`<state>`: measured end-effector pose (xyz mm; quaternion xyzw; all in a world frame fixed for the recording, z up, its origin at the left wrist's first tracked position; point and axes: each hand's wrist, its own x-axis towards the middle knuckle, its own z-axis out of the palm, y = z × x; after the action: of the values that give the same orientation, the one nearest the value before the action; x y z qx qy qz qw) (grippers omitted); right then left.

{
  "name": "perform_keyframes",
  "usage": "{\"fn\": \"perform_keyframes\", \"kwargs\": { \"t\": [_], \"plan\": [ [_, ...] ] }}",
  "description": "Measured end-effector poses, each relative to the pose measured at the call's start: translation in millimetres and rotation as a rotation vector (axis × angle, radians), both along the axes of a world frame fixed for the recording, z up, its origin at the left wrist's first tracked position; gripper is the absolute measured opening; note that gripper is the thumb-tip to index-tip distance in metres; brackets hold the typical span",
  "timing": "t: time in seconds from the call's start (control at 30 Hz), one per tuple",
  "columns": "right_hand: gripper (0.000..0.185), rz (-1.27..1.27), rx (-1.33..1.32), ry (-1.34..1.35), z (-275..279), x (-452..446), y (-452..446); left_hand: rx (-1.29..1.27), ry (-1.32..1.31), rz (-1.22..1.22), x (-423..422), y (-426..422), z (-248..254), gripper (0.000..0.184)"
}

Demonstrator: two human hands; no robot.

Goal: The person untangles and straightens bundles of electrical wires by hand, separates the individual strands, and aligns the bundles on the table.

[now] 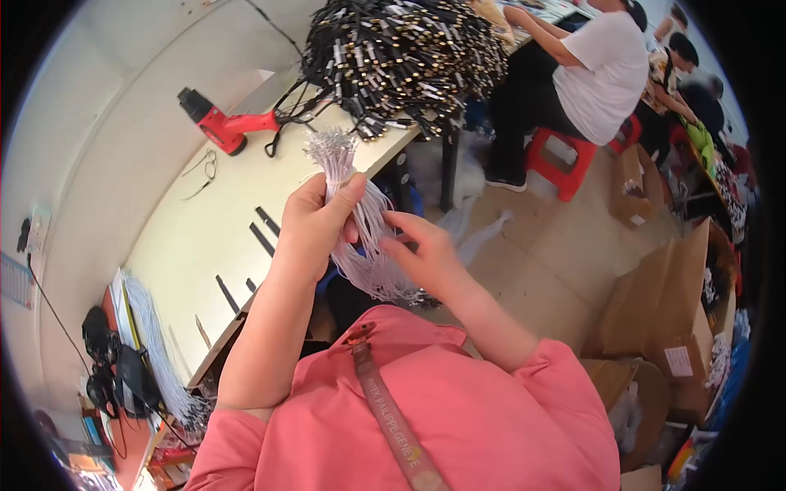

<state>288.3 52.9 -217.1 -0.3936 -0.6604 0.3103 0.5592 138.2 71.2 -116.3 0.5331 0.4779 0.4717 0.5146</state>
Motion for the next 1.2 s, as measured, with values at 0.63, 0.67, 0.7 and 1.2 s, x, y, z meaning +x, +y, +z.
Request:
{"fn": "perform_keyframes", "kwargs": {
  "t": [0.63,0.67,0.7,1.2],
  "plan": [
    [0.017,0.102,-0.223,-0.248,-13.6,-4.9,14.4,-0.033,-0.270,0.125,-54.1,-12.6,-13.5,0.027],
    [0.017,-0.006,-0.211,-0.191,-3.7,9.2,18.0,-0.041,-0.274,0.137,-55.0,-12.0,-11.7,0.027],
    [0.017,0.034,-0.184,0.020,3.9,18.9,19.3,-0.048,-0.281,0.152,-55.4,-12.4,-8.6,0.027],
    [0.053,0.132,-0.181,-0.124,-83.9,-10.2,-10.5,0.140,-0.390,0.108,-35.6,-8.5,48.3,0.025]
  ]
}}
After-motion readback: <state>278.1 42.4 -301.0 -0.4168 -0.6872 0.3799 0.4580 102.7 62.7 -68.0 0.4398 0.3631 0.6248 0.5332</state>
